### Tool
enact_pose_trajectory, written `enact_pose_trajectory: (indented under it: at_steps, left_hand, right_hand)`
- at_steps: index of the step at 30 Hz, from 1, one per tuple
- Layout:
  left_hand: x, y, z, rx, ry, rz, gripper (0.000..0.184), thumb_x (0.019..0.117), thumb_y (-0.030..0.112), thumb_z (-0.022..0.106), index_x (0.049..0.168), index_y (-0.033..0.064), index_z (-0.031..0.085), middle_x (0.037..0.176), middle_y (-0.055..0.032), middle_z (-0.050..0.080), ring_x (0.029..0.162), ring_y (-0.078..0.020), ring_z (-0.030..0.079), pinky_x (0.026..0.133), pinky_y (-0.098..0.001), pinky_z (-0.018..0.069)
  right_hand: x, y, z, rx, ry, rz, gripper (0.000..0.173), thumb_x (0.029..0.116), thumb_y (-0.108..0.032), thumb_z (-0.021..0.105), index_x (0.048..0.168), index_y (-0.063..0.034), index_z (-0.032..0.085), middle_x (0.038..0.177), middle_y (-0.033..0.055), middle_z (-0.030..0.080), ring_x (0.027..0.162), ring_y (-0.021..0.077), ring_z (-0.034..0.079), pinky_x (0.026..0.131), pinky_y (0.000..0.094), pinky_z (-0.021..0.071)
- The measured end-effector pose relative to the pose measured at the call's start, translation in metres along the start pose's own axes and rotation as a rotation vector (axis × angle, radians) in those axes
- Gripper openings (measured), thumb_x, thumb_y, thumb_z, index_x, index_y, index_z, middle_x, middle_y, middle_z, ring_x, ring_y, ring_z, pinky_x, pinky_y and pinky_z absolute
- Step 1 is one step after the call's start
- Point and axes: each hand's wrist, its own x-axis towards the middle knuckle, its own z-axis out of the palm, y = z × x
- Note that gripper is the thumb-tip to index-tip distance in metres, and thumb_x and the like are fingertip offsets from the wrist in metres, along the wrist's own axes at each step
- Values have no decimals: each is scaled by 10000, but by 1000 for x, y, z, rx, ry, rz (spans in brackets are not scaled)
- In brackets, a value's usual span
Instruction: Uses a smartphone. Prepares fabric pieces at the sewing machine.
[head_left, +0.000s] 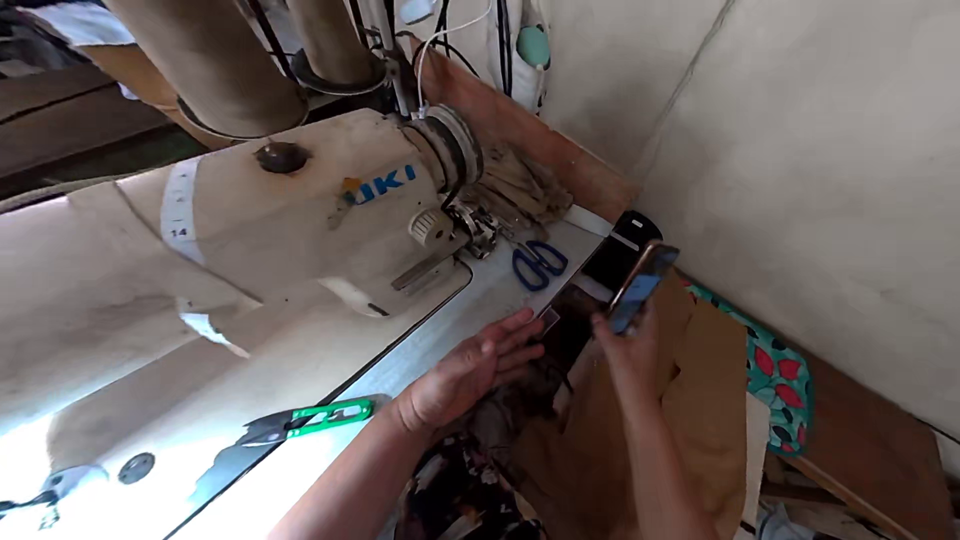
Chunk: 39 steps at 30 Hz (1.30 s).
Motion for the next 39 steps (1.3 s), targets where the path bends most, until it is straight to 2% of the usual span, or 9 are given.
enact_pose_trajectory:
  at_steps: [3,7,12,16,22,27,30,34,39]
  left_hand:
    - [2,-1,0,-16,31,-31,932,900,562,707,1587,67,318,1587,-139,447,1398,-332,513,1112,-492,480]
    - [7,1,0,-18,47,-75,913,887,541,733,1577,80,352,1569,-140,472,1387,-342,523,1091,-506,495]
    - [9,2,-2,-98,34,-117,866,904,506,730,1577,96,371,1561,-144,482,1377,-341,533,1077,-504,505]
    - [10,2,-3,-128,13,-154,849,914,502,718,1581,109,370,1569,-135,474,1394,-331,517,1090,-495,492]
    - [10,2,-4,-148,-17,-188,838,922,484,715,1581,100,364,1579,-134,461,1416,-326,492,1110,-491,472]
    - [9,1,-5,-140,-23,-187,854,914,498,721,1582,102,364,1583,-137,456,1422,-331,485,1117,-496,468]
    - [9,0,-5,-127,-29,-185,852,919,503,712,1584,105,359,1584,-135,454,1423,-334,483,1117,-497,468]
    - [10,2,-4,-115,-8,-208,859,913,515,714,1587,119,358,1584,-126,457,1416,-335,492,1106,-499,481]
    - [10,1,-3,-93,16,-174,816,920,480,720,1571,119,386,1567,-122,478,1394,-334,515,1085,-505,499]
  right_hand:
    - [82,17,-16,-193,61,135,798,828,-276,854,1443,58,469,1307,285,605,1212,350,616,1035,506,512]
    - [164,43,-4,-536,19,346,888,813,-474,842,1428,63,490,1326,341,587,1240,480,589,1032,652,465]
    - [215,83,31,-678,-30,432,1011,799,-435,856,1491,114,363,1487,360,427,1314,485,529,1058,603,468]
    - [224,98,50,-839,-57,411,1051,796,-419,853,1519,117,311,1510,358,401,1330,489,518,1035,606,484]
    - [226,118,57,-904,-14,342,940,848,-494,771,1516,47,391,1414,358,518,1349,528,478,1012,676,440]
    - [211,140,44,-778,19,84,763,939,-449,676,1500,21,461,1653,290,233,1484,523,289,1115,728,296]
    - [202,144,34,-813,17,-20,617,970,-396,602,1447,-10,538,1669,250,235,1521,498,234,1136,745,230]
    - [204,147,26,-943,-122,10,551,1027,-380,529,1438,-15,557,1671,245,240,1541,505,162,1156,765,152]
    - [200,125,15,-805,-82,-16,561,1042,-329,517,1520,-40,465,1667,250,244,1513,483,273,1145,719,263]
